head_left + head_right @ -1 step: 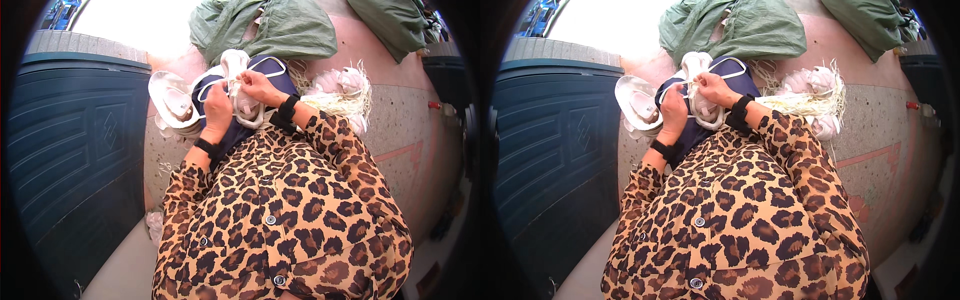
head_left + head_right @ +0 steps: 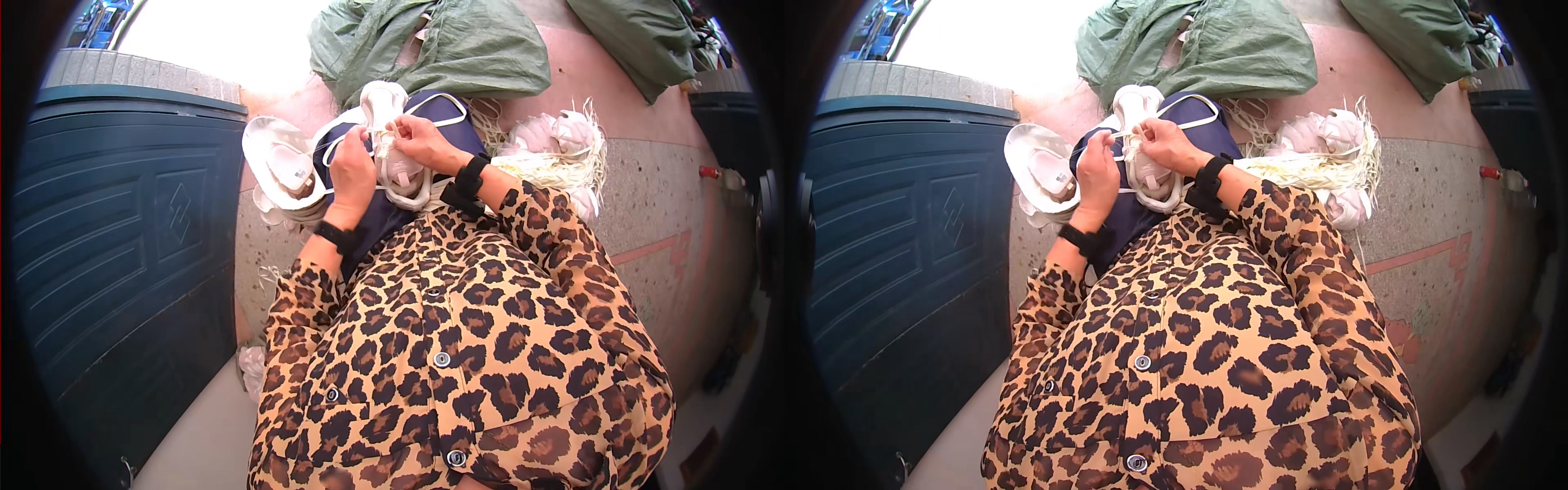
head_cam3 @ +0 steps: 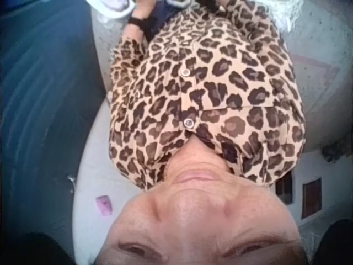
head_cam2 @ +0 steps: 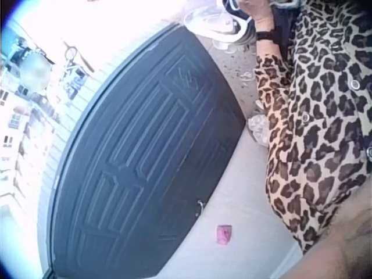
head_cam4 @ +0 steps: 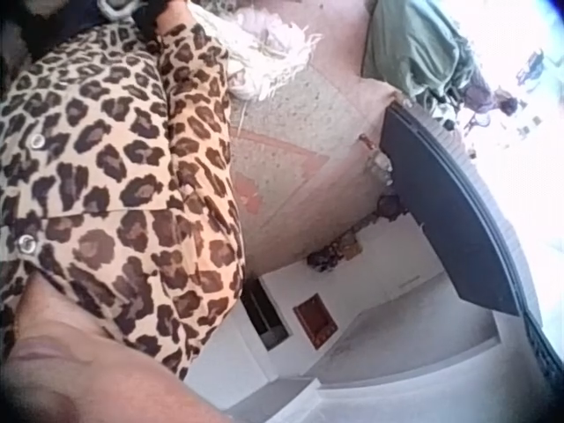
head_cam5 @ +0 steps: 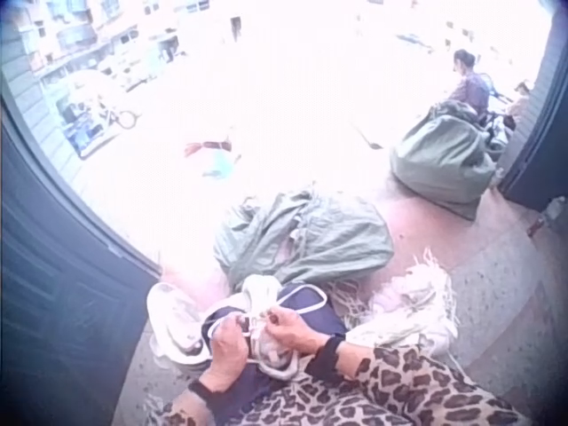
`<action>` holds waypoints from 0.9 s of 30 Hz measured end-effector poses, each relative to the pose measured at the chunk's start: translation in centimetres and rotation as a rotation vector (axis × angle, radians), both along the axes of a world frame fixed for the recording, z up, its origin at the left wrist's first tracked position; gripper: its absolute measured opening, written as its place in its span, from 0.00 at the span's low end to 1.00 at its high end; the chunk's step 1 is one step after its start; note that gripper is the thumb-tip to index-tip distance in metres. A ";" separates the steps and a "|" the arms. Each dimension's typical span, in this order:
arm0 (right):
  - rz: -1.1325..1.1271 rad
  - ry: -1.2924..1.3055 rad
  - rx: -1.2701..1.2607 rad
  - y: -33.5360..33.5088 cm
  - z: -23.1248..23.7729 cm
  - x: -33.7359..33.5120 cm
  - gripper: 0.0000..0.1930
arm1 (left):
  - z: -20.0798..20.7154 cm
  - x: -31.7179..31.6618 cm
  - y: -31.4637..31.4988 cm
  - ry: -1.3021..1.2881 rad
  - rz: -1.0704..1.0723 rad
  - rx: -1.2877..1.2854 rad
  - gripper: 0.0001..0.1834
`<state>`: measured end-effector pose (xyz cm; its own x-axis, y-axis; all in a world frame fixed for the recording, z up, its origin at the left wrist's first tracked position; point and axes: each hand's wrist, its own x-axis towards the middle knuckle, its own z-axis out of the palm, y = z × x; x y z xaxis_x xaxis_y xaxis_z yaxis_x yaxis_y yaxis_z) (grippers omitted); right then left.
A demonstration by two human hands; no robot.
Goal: The recorder is lacing a white shoe while sitting outdoors near several bags of shoe components.
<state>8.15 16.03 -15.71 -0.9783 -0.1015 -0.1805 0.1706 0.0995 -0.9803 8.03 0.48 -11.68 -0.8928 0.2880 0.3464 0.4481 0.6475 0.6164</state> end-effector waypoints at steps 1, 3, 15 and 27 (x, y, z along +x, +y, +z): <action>-0.024 -0.023 -0.124 -0.1 0.1 -0.1 0.11 | 0.0 -0.8 0.0 -0.100 -0.034 0.016 0.13; 0.006 -0.034 -0.131 0.0 0.2 0.1 0.11 | 0.0 -1.6 0.0 -0.194 -0.069 0.033 0.13; -0.172 0.121 0.173 6.1 2.7 3.7 0.10 | 1.4 -1.9 -8.8 -0.019 -0.131 -0.495 0.03; -0.513 0.292 0.453 12.1 0.3 2.0 0.10 | 2.5 0.4 -7.8 -0.768 0.227 0.943 0.10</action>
